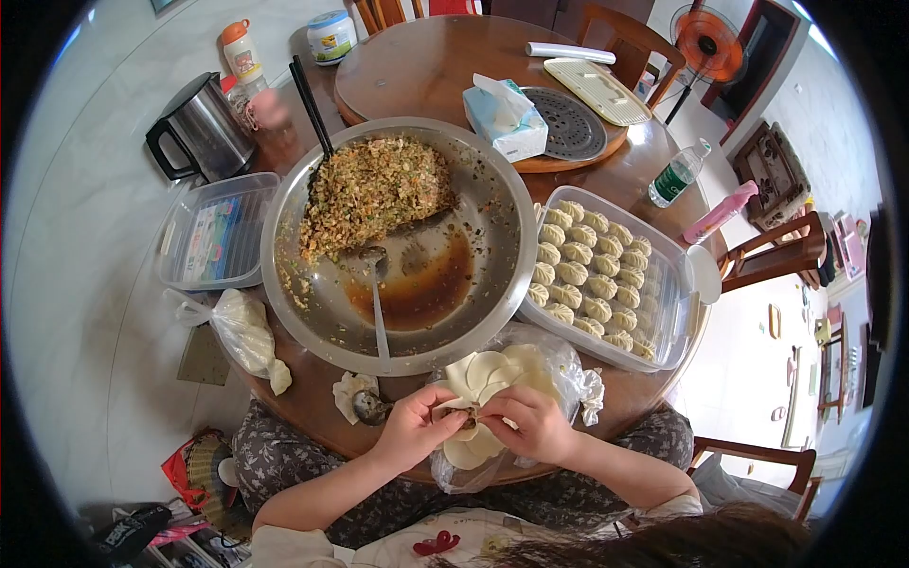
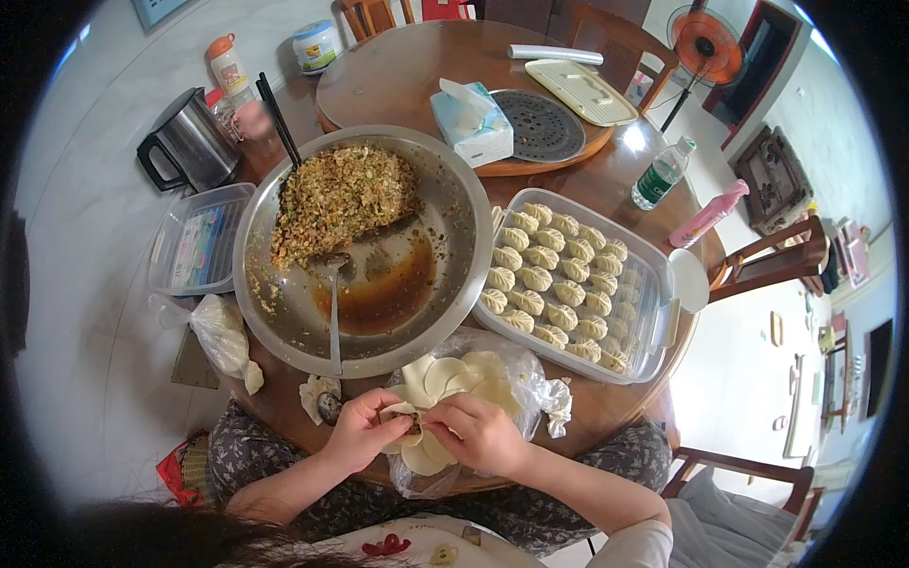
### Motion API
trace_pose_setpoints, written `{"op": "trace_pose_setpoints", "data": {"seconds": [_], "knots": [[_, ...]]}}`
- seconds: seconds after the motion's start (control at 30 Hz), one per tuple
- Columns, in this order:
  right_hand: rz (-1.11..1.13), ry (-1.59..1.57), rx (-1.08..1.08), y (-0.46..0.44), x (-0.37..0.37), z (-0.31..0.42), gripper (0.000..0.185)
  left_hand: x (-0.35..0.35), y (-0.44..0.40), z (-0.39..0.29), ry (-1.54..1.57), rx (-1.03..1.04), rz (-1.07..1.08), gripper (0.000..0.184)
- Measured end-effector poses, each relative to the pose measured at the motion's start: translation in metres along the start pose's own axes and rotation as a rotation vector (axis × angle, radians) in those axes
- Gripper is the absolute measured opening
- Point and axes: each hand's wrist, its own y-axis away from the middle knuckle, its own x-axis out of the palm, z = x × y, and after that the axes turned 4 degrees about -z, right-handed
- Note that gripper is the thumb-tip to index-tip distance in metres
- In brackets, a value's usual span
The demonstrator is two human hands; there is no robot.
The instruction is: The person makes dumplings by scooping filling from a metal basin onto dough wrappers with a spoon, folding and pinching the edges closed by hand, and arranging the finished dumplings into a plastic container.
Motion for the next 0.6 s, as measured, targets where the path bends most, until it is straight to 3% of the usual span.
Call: {"op": "trace_pose_setpoints", "data": {"seconds": [0.27,0.6], "knots": [[0.025,0.076,-0.03,0.0015,0.0003,0.0007,0.015,0.0034,0.002,-0.0008,-0.39,0.145,-0.067,0.013],[0.031,0.109,-0.017,0.0016,0.0019,0.0016,0.014,0.0004,0.0005,0.0062,-0.511,0.207,-0.102,0.013]]}}
